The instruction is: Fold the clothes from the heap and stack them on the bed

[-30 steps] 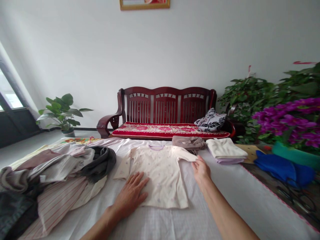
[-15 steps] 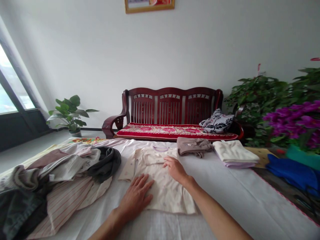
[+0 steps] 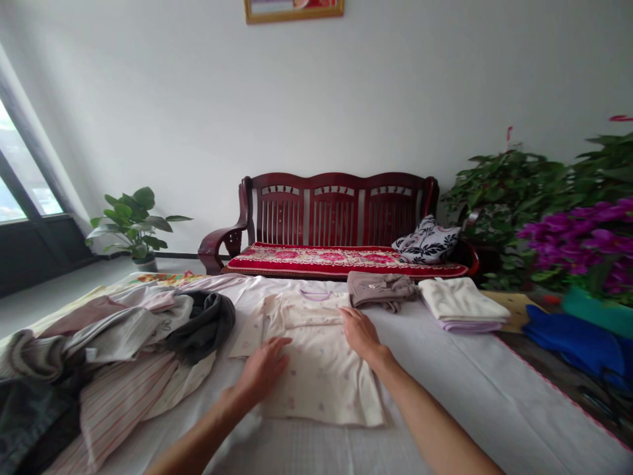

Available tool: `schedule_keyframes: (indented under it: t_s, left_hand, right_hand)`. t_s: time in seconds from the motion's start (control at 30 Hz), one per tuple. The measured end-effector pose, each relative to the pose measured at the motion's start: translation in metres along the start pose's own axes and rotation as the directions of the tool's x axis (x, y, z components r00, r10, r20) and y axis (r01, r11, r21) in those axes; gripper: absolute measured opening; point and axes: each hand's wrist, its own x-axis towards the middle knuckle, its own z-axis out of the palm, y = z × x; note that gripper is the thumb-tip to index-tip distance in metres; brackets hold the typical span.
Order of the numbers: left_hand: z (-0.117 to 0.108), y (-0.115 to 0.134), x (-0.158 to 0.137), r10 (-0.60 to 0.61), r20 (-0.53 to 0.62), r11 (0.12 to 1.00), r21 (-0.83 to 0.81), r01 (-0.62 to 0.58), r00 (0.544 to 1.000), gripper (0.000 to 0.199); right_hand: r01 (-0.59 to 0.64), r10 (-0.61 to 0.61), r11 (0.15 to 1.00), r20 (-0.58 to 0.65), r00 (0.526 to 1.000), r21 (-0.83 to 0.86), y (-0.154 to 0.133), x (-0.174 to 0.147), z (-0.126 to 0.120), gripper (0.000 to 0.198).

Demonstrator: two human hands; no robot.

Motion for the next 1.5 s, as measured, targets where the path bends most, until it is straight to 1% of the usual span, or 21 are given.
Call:
schedule_keyframes:
  t_s: [0.1, 0.17, 0.23, 0.3, 0.37, 0.4, 0.47, 0.53, 0.63, 0.73, 0.83, 0.9, 0.97, 1.03, 1.07, 1.13, 1.2, 1.27, 1.33, 1.43, 1.5]
  left_hand:
    - [-0.001, 0.001, 0.033, 0.018, -0.079, 0.997, 0.07, -0.013, 0.997, 0.045]
    - [0.002, 0.0, 0.051, 0.038, -0.09, 0.987, 0.157, -0.024, 0.995, 0.049]
    - [0.005, -0.003, 0.061, 0.026, -0.043, 0.982, 0.189, -0.018, 0.999, 0.049]
    - [0.004, -0.008, 0.066, 0.025, 0.015, 0.988, 0.149, -0.027, 1.0, 0.046]
    - [-0.003, -0.015, 0.065, 0.004, 0.011, 0.995, 0.099, -0.005, 1.0, 0.042]
    - [-0.009, -0.019, 0.062, -0.036, -0.014, 0.994, 0.101, 0.037, 0.999, 0.041]
    - [-0.023, -0.026, 0.055, -0.145, -0.057, 0.973, 0.171, 0.153, 0.988, 0.038]
    - [-0.036, -0.033, 0.045, -0.224, -0.066, 0.927, 0.294, 0.233, 0.972, 0.039]
    - [-0.046, -0.041, 0.032, -0.311, -0.042, 0.855, 0.424, 0.298, 0.95, 0.054]
    - [-0.049, -0.046, 0.029, -0.423, -0.02, 0.816, 0.426, 0.391, 0.906, 0.069]
    - [-0.052, -0.053, 0.034, -0.465, -0.012, 0.839, 0.314, 0.445, 0.885, 0.069]
    - [-0.057, -0.058, 0.039, -0.47, -0.06, 0.858, 0.201, 0.472, 0.881, 0.061]
    - [-0.065, -0.063, 0.043, -0.49, -0.146, 0.865, 0.047, 0.5, 0.86, 0.052]
    - [-0.075, -0.064, 0.047, -0.514, -0.226, 0.855, -0.204, 0.476, 0.827, 0.047]
    - [-0.079, -0.062, 0.05, -0.526, -0.248, 0.83, -0.36, 0.427, 0.813, 0.048]
    - [-0.087, -0.053, 0.059, -0.547, -0.242, 0.708, -0.645, 0.288, 0.802, 0.054]
    - [-0.091, -0.037, 0.072, -0.545, -0.194, 0.568, -0.801, 0.189, 0.816, 0.058]
    - [-0.09, -0.015, 0.089, -0.519, -0.143, 0.48, -0.864, 0.15, 0.843, 0.057]
    - [-0.084, 0.009, 0.11, -0.482, -0.098, 0.425, -0.895, 0.134, 0.871, 0.055]
    - [-0.067, 0.042, 0.138, -0.408, -0.042, 0.366, -0.923, 0.121, 0.912, 0.047]
    - [-0.052, 0.056, 0.151, -0.315, 0.024, 0.335, -0.932, 0.135, 0.949, 0.044]
  right_hand:
    - [0.022, -0.019, 0.999, 0.068, 0.998, -0.041, 0.0, 0.008, -0.002, 0.053]
    - [-0.033, 0.04, 0.998, 0.114, 0.993, -0.06, 0.001, 0.012, -0.001, 0.051]
    - [-0.091, 0.103, 0.992, 0.143, 0.984, -0.082, 0.002, 0.011, 0.001, 0.052]
    - [-0.118, 0.132, 0.988, 0.15, 0.98, -0.104, 0.003, 0.008, 0.003, 0.053]
    - [-0.117, 0.13, 0.987, 0.12, 0.984, -0.114, 0.001, 0.003, 0.004, 0.053]
    - [-0.101, 0.112, 0.989, 0.092, 0.989, -0.111, -0.001, -0.001, 0.004, 0.052]
    - [-0.043, 0.046, 0.995, 0.032, 0.998, -0.093, -0.005, -0.008, 0.003, 0.051]
    - [0.039, -0.039, 0.997, 0.003, 0.999, -0.061, -0.011, -0.015, 0.003, 0.05]
    - [0.117, -0.116, 0.993, 0.011, 0.993, -0.013, -0.019, -0.023, 0.006, 0.049]
    - [0.126, -0.126, 0.992, 0.027, 0.992, 0.01, -0.023, -0.026, 0.007, 0.046]
    - [0.121, -0.122, 0.992, 0.027, 0.992, 0.029, -0.022, -0.026, 0.007, 0.045]
    - [0.121, -0.121, 0.992, 0.019, 0.992, 0.042, -0.021, -0.025, 0.007, 0.045]
    - [0.118, -0.118, 0.992, 0.006, 0.993, 0.054, -0.02, -0.025, 0.006, 0.044]
    - [0.109, -0.108, 0.992, -0.006, 0.994, 0.06, -0.021, -0.026, 0.006, 0.043]
    - [0.103, -0.103, 0.993, -0.008, 0.995, 0.061, -0.022, -0.027, 0.005, 0.043]
    - [0.095, -0.095, 0.994, 0.0, 0.996, 0.061, -0.024, -0.028, 0.003, 0.043]
    - [0.091, -0.091, 0.994, 0.01, 0.996, 0.058, -0.025, -0.029, 0.002, 0.043]
    - [0.088, -0.089, 0.995, 0.019, 0.996, 0.056, -0.025, -0.029, 0.001, 0.043]
    - [0.086, -0.087, 0.994, 0.016, 0.996, 0.063, -0.023, -0.029, 0.002, 0.043]
    - [0.087, -0.086, 0.992, -0.006, 0.996, 0.096, -0.022, -0.028, 0.002, 0.043]
    - [0.082, -0.081, 0.991, -0.019, 0.997, 0.109, -0.022, -0.029, 0.001, 0.041]
